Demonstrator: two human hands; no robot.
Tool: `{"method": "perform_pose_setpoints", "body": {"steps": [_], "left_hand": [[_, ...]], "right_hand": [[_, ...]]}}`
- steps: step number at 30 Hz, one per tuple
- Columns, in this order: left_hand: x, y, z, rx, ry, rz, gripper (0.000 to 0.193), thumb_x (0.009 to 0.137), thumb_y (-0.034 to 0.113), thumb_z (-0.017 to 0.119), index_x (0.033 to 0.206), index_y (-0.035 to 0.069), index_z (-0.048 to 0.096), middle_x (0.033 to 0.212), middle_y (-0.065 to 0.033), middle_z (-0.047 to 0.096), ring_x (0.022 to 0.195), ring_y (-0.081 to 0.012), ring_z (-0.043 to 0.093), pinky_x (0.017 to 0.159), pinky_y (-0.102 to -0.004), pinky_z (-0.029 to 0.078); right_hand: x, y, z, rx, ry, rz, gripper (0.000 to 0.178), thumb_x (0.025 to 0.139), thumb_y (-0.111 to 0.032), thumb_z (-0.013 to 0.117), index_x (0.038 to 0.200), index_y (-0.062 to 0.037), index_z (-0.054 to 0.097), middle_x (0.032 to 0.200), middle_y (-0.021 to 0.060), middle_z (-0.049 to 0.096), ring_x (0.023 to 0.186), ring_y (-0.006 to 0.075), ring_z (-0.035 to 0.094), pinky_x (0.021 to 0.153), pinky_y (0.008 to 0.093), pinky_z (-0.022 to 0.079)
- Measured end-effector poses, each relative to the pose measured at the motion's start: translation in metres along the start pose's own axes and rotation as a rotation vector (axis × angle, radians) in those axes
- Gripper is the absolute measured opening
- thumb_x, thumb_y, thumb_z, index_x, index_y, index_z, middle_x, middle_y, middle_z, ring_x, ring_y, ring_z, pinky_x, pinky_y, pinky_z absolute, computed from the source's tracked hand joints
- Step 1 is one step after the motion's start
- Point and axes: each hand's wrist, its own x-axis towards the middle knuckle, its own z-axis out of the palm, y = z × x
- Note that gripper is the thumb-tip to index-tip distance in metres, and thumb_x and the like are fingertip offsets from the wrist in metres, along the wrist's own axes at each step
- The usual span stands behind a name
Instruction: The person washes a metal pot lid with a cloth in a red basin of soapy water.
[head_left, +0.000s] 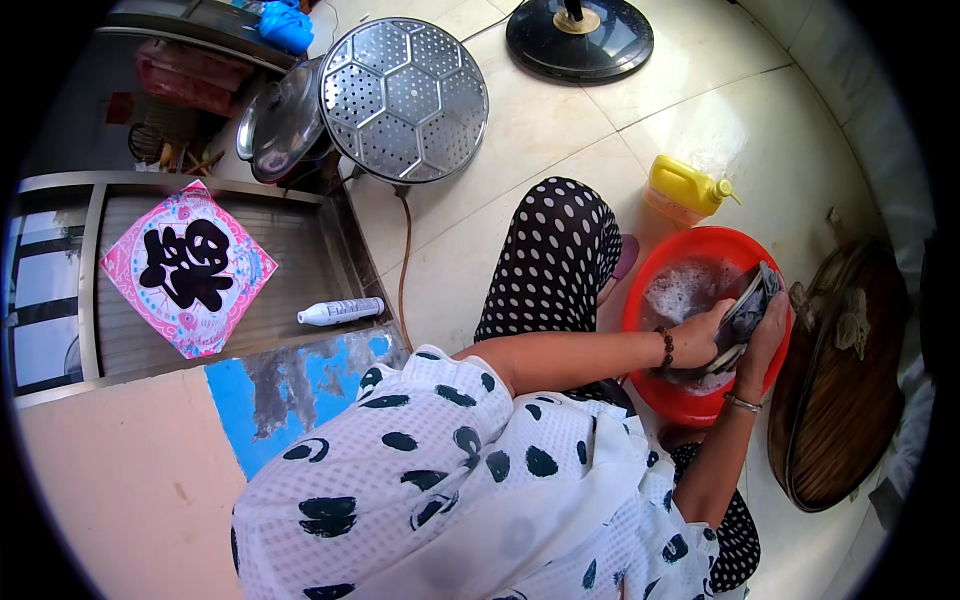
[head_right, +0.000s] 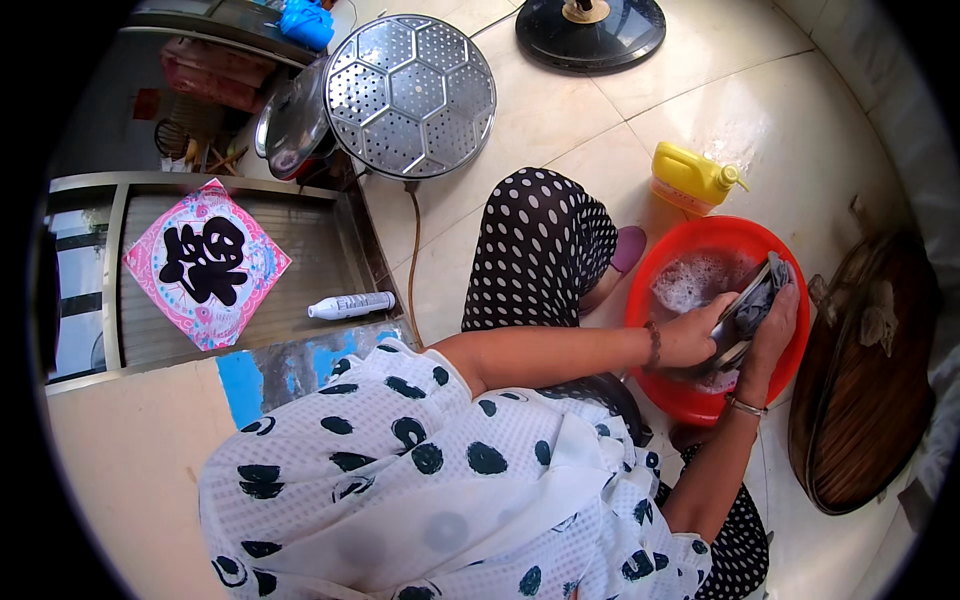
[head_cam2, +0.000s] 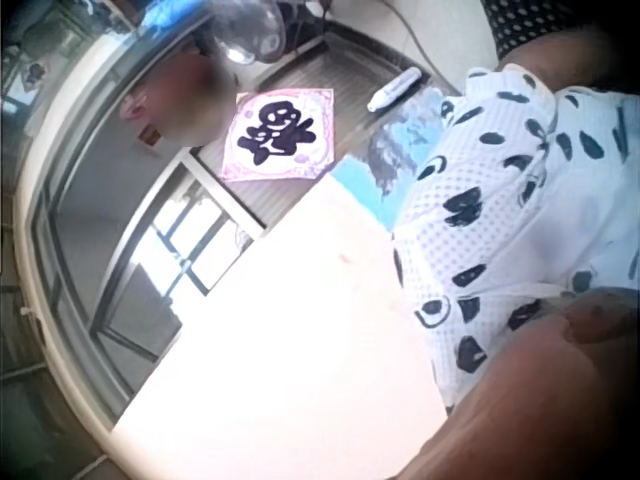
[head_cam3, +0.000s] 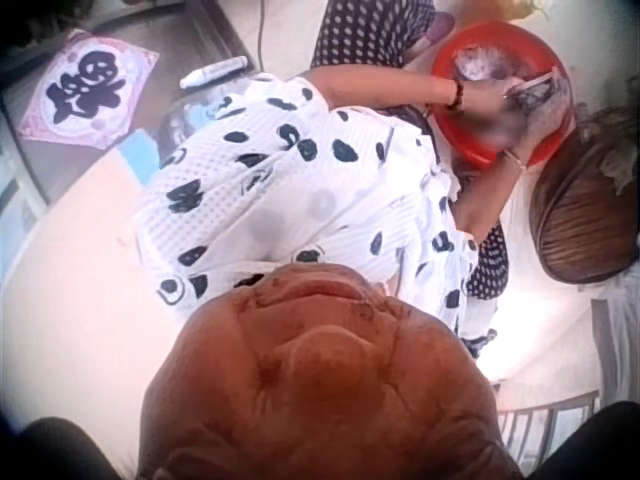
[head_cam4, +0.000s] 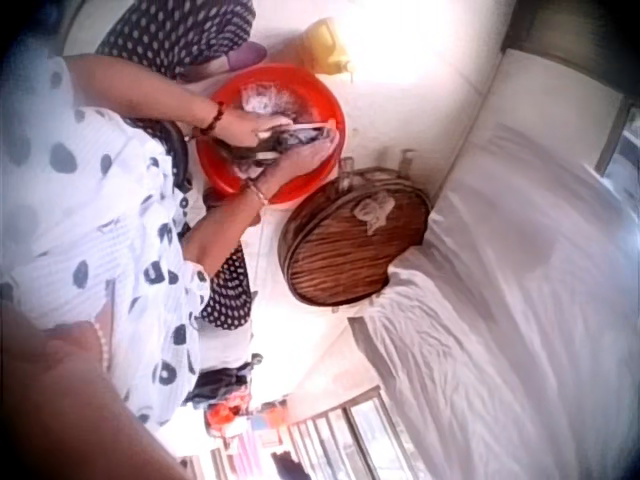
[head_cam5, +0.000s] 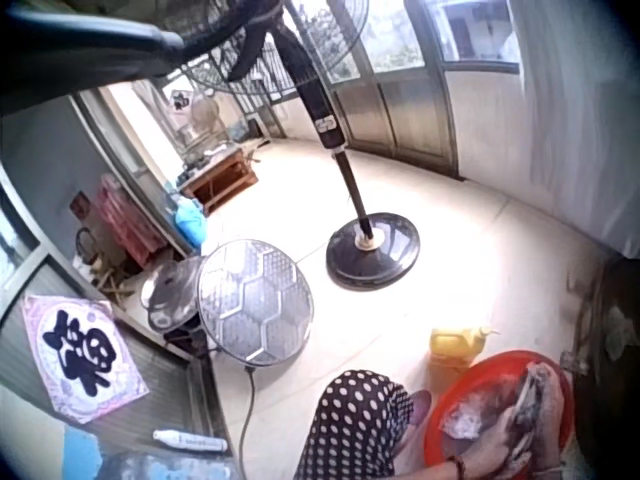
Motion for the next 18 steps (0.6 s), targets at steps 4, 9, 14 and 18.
{"method": "perform_pose_setpoints", "body": {"steps": [4, 9, 14, 18], "left_hand": [[0.014, -0.022, -0.004, 0.063, -0.121, -0.048, 0.058, 0.074, -0.004, 0.044, 0.130, -0.001, 0.031, 0.113, -0.0287, 0.055, 0.112, -0.0395, 0.052, 0.092, -0.0398, 0.042], [-0.002, 0.012, -0.005, 0.055, -0.256, -0.031, 0.054, 0.074, -0.006, 0.043, 0.127, 0.004, 0.039, 0.109, -0.0264, 0.058, 0.109, -0.0371, 0.055, 0.091, -0.0388, 0.042], [0.024, -0.021, 0.008, -0.058, 0.067, -0.021, 0.039, 0.079, -0.001, 0.041, 0.116, 0.005, 0.049, 0.103, -0.0225, 0.060, 0.102, -0.0353, 0.058, 0.085, -0.0392, 0.044], [0.018, 0.009, -0.003, 0.314, 0.394, -0.095, 0.023, 0.086, 0.008, 0.044, 0.106, 0.002, 0.053, 0.096, -0.0254, 0.059, 0.091, -0.0411, 0.057, 0.076, -0.0483, 0.044]], "right_hand": [[-0.042, -0.008, 0.028, -0.617, 0.024, -0.319, 0.038, 0.097, -0.023, 0.042, 0.126, -0.0005, 0.051, 0.127, 0.0151, 0.053, 0.118, 0.0231, 0.049, 0.100, 0.0342, 0.034], [0.030, 0.008, -0.017, -0.225, 0.193, 0.184, 0.037, 0.096, -0.020, 0.041, 0.125, 0.0003, 0.052, 0.123, 0.0140, 0.057, 0.113, 0.0234, 0.053, 0.097, 0.0315, 0.038], [0.002, 0.002, -0.004, -0.319, 0.052, -0.044, 0.036, 0.096, -0.019, 0.041, 0.124, -0.0028, 0.053, 0.128, 0.0156, 0.053, 0.117, 0.0251, 0.050, 0.099, 0.0326, 0.036], [-0.041, -0.002, 0.020, -0.562, -0.050, -0.290, 0.035, 0.095, -0.019, 0.044, 0.125, -0.0049, 0.053, 0.137, 0.0173, 0.043, 0.129, 0.0292, 0.038, 0.106, 0.0364, 0.028]]}}
